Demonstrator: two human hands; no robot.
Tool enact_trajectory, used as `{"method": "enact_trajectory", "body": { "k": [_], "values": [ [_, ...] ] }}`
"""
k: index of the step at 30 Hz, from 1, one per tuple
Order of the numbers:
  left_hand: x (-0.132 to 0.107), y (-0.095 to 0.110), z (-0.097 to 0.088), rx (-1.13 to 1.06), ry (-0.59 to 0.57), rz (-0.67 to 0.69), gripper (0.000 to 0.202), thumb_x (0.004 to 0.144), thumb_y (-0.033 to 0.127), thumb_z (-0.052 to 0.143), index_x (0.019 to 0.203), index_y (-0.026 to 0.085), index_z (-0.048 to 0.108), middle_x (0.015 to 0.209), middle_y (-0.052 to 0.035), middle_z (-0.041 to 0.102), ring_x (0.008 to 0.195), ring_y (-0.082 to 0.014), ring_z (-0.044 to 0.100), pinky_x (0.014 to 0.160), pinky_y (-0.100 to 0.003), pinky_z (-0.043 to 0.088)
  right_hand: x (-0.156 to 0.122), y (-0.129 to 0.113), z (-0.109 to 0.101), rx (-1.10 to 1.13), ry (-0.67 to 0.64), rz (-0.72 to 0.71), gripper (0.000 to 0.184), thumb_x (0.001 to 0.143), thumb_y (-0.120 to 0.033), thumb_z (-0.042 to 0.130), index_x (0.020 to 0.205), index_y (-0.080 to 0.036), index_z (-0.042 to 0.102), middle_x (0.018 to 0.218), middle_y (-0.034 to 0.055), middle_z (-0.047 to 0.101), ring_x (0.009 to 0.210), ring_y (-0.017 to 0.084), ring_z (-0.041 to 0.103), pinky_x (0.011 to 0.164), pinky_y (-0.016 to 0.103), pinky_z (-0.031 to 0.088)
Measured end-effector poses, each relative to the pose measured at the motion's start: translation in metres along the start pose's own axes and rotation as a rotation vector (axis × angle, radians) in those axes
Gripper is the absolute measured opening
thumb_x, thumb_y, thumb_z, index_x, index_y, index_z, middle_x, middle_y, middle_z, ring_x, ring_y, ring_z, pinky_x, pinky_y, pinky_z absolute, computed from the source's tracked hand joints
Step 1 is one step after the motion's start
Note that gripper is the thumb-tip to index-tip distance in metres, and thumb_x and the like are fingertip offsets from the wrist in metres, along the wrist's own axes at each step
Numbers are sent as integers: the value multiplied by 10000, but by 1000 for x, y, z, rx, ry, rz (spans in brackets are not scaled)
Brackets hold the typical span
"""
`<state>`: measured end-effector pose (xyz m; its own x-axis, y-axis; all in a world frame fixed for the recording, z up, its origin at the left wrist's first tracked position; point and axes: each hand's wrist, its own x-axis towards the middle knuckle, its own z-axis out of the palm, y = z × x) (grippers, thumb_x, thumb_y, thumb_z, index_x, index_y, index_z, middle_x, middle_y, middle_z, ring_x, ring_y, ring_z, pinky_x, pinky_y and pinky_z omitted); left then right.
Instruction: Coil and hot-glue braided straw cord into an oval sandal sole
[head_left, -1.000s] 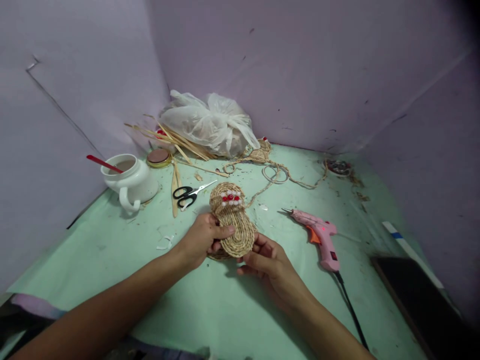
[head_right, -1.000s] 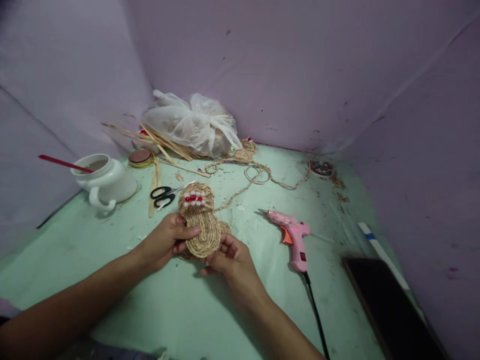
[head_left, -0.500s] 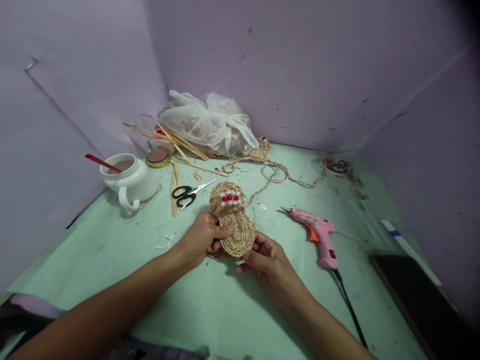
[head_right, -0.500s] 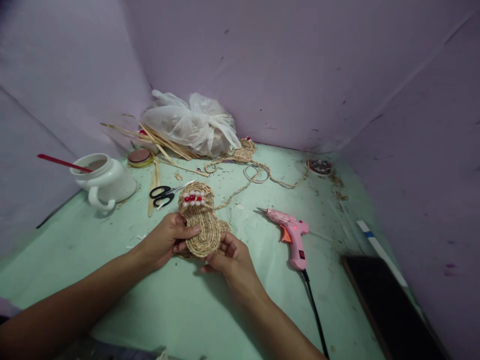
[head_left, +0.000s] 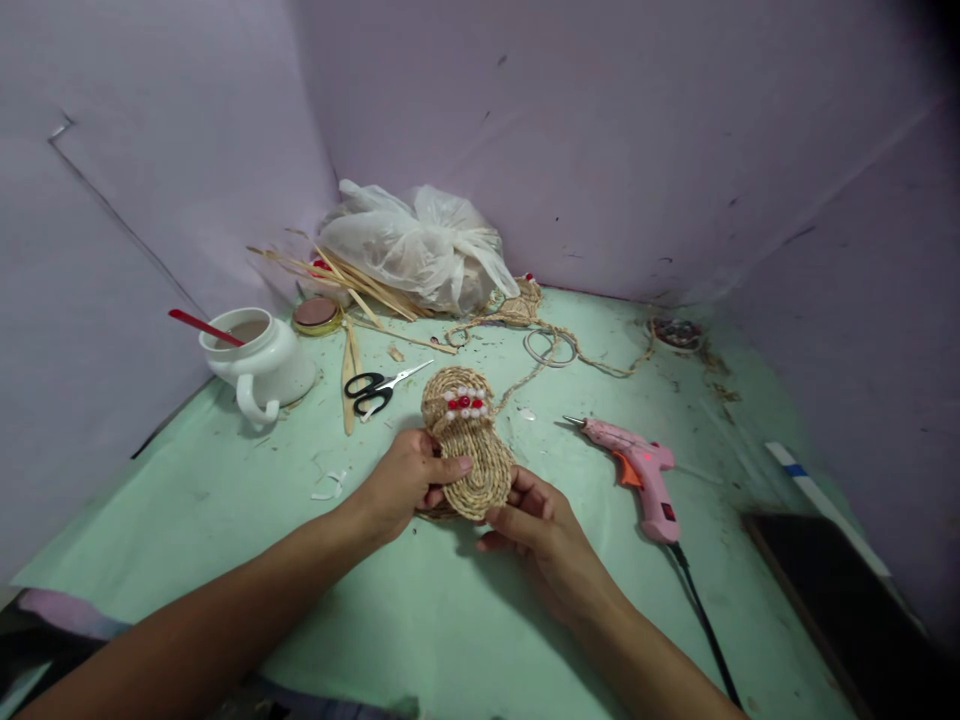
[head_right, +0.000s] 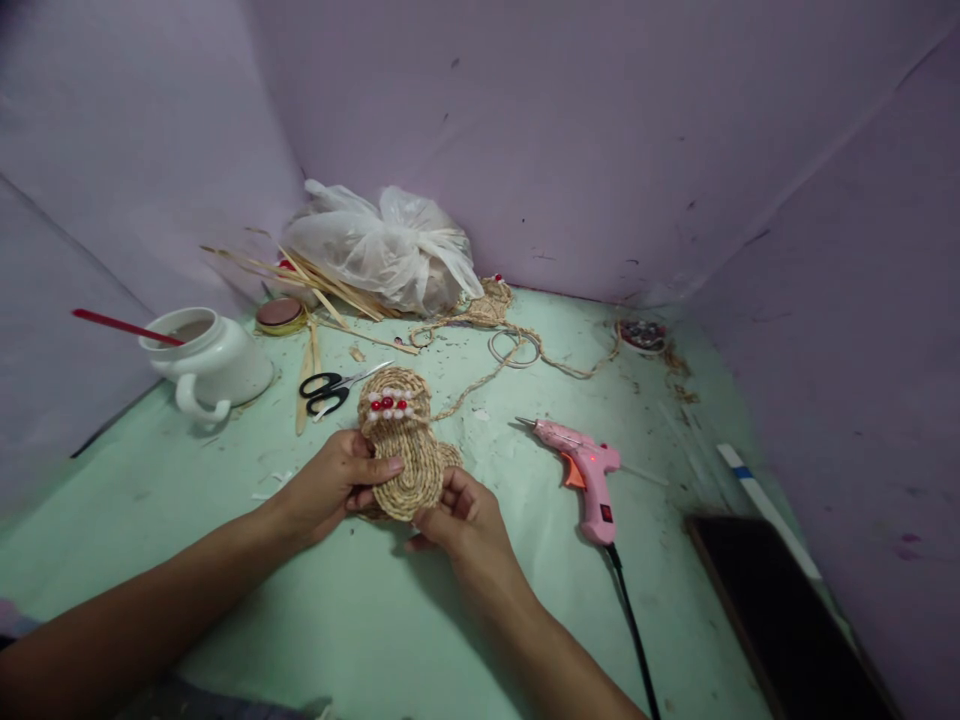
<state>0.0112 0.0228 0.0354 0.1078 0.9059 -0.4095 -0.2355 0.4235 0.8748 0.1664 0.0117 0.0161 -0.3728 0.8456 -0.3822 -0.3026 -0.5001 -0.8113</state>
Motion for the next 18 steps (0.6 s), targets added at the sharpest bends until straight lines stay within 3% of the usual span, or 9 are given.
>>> {"method": "enact_trajectory", "body": {
  "k": [18],
  "values": [
    [-1, -2, 0, 15, -34, 8, 298, 550, 337, 743, 541, 112, 547, 414, 53, 444, 334, -17, 277, 336, -177, 184, -1, -3, 2, 3, -9, 12, 206, 549, -190, 733, 733, -156, 645, 723, 40, 646, 643, 159, 553, 470, 250, 502]
  ]
}}
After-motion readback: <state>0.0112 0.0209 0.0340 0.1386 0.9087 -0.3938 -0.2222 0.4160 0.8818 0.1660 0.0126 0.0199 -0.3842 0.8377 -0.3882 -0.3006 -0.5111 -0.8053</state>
